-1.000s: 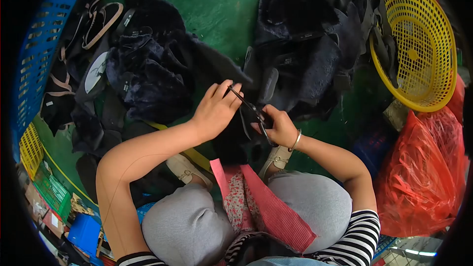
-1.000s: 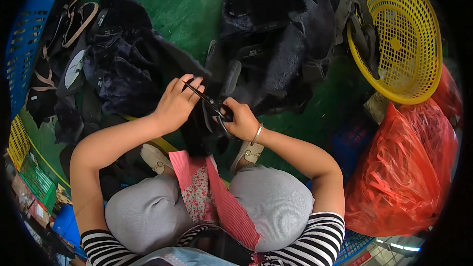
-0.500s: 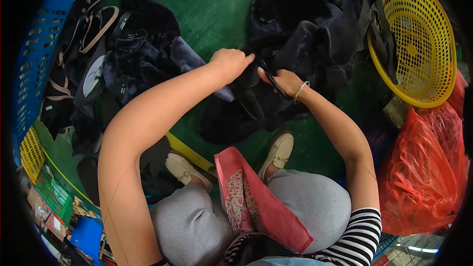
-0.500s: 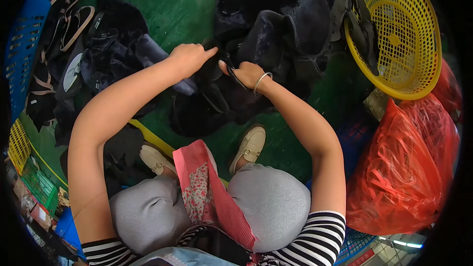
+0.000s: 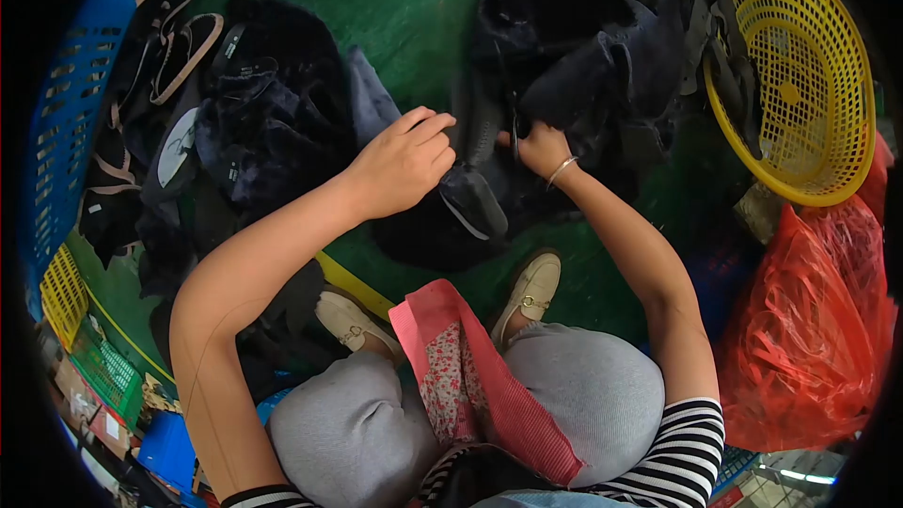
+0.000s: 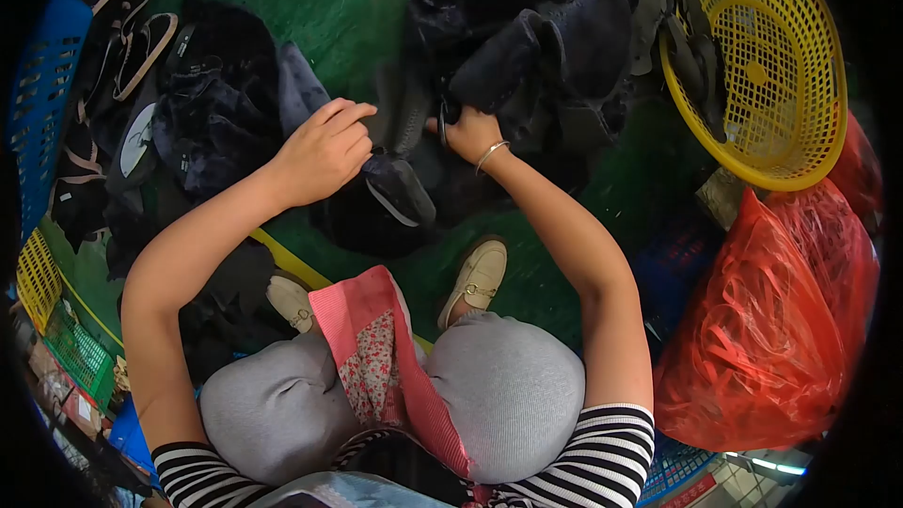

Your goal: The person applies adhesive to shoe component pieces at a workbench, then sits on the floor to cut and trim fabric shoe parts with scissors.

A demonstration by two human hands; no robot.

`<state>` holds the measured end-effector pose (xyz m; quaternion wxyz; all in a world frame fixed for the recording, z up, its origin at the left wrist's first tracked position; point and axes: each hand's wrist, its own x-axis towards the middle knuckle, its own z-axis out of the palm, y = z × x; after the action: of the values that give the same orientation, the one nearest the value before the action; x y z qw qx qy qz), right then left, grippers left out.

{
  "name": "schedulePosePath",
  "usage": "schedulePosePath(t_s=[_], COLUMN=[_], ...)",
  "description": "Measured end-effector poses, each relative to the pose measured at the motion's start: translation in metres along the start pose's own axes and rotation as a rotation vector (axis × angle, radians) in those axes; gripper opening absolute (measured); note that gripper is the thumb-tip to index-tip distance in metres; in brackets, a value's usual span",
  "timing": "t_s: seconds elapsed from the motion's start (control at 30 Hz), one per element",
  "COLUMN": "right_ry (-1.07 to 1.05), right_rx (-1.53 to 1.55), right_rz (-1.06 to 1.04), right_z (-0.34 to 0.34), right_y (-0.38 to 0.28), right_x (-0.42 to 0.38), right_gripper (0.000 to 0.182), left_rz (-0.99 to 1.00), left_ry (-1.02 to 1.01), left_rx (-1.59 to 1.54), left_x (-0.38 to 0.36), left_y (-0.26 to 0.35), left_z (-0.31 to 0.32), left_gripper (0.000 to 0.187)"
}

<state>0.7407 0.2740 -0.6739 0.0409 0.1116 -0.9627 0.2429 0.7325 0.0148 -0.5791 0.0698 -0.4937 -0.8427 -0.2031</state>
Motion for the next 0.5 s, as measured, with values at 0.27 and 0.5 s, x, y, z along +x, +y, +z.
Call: schedulePosePath(t_s=[0.27, 0.5], right_ry=[-0.326, -0.606], right_rx=[0.065, 0.589], right_rz=[0.191, 0.354], right_z=[-0.042, -0.079], right_y=[0.011, -0.039], right_x=[0.039, 0.013], right_gripper=[0.050, 0.034], left_rz=[-0.454, -0.940], left_ry=[-0.212, -0.266], left_rx=[-0.349, -0.957], left_x=[-0.020, -0.034], left_y=[0.017, 0.065], left_z=[-0.027, -0.073], left_gripper=[0.021, 0.041])
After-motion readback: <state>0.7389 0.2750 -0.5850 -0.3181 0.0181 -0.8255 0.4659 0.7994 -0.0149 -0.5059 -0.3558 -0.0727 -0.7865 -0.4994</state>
